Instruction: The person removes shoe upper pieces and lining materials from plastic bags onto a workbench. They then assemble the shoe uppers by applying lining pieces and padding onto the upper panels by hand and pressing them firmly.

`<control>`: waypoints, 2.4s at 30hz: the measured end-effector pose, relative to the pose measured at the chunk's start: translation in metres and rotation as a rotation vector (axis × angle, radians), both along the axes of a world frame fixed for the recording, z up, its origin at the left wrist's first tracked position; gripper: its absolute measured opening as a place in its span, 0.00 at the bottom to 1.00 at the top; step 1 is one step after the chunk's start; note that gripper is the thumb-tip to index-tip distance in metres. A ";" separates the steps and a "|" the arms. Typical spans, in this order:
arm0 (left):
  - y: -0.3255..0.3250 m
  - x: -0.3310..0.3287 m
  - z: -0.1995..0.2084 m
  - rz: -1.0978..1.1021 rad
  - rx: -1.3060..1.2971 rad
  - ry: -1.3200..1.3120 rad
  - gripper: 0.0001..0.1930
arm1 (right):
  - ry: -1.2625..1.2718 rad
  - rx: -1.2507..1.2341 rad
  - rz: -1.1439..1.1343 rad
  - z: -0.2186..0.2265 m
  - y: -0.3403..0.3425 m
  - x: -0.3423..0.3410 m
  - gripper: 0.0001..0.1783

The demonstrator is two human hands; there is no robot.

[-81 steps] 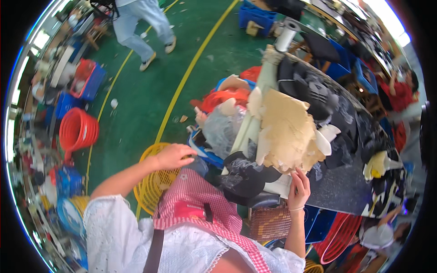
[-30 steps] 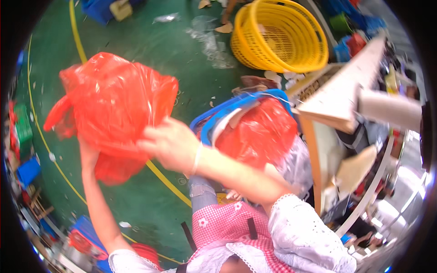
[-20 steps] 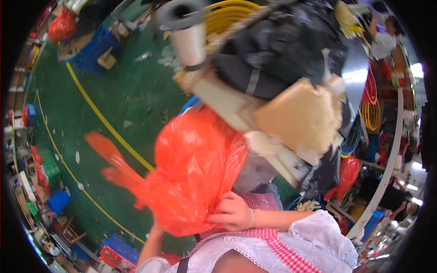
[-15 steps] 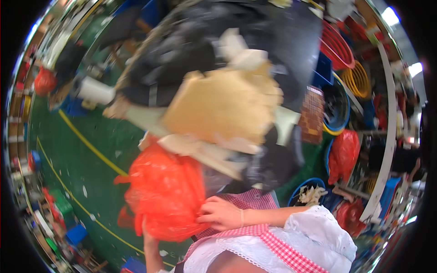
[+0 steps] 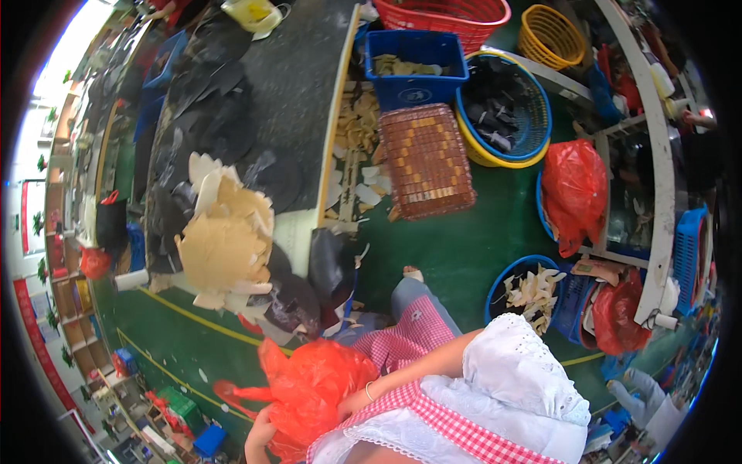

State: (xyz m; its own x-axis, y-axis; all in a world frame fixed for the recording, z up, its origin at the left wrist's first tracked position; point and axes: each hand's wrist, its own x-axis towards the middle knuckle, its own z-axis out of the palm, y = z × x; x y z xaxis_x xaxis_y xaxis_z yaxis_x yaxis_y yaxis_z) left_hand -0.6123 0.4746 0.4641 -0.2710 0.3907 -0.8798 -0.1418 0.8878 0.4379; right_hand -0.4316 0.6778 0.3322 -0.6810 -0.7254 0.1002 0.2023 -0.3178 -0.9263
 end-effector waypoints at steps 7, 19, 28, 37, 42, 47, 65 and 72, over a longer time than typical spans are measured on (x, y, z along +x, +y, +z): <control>0.052 0.041 -0.031 -0.059 0.158 -0.108 0.27 | -0.165 0.651 -0.304 0.003 0.075 0.075 0.35; 0.368 0.167 -0.077 -0.807 0.600 -0.207 0.30 | -0.012 1.171 -1.203 -0.009 0.297 0.214 0.14; 0.397 0.188 -0.078 -0.107 0.517 0.298 0.20 | -0.324 1.732 -1.428 -0.059 0.538 0.319 0.21; 0.329 0.218 -0.059 -0.132 0.392 0.343 0.13 | -0.614 1.767 -0.795 -0.161 0.585 0.306 0.27; 0.311 0.194 -0.086 0.000 0.304 0.590 0.09 | -0.152 1.296 -0.301 -0.157 0.498 0.186 0.22; 0.325 0.177 -0.072 0.166 0.301 0.824 0.15 | 0.104 1.362 -0.103 -0.187 0.475 0.118 0.22; 0.496 -0.085 -0.146 0.068 0.259 1.227 0.28 | 0.552 1.886 0.246 -0.295 0.680 -0.234 0.23; 0.552 -0.187 -0.163 -0.155 0.275 1.414 0.18 | 0.160 1.898 0.111 -0.274 0.709 -0.217 0.21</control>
State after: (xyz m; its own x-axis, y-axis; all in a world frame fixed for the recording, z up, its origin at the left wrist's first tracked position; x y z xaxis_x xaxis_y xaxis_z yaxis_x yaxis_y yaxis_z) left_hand -0.7994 1.0267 0.3012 -0.7731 0.6054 0.1892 0.6333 0.7199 0.2841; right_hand -0.6486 1.3869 0.0584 -0.6970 0.0269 -0.7165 0.0369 0.9993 0.0017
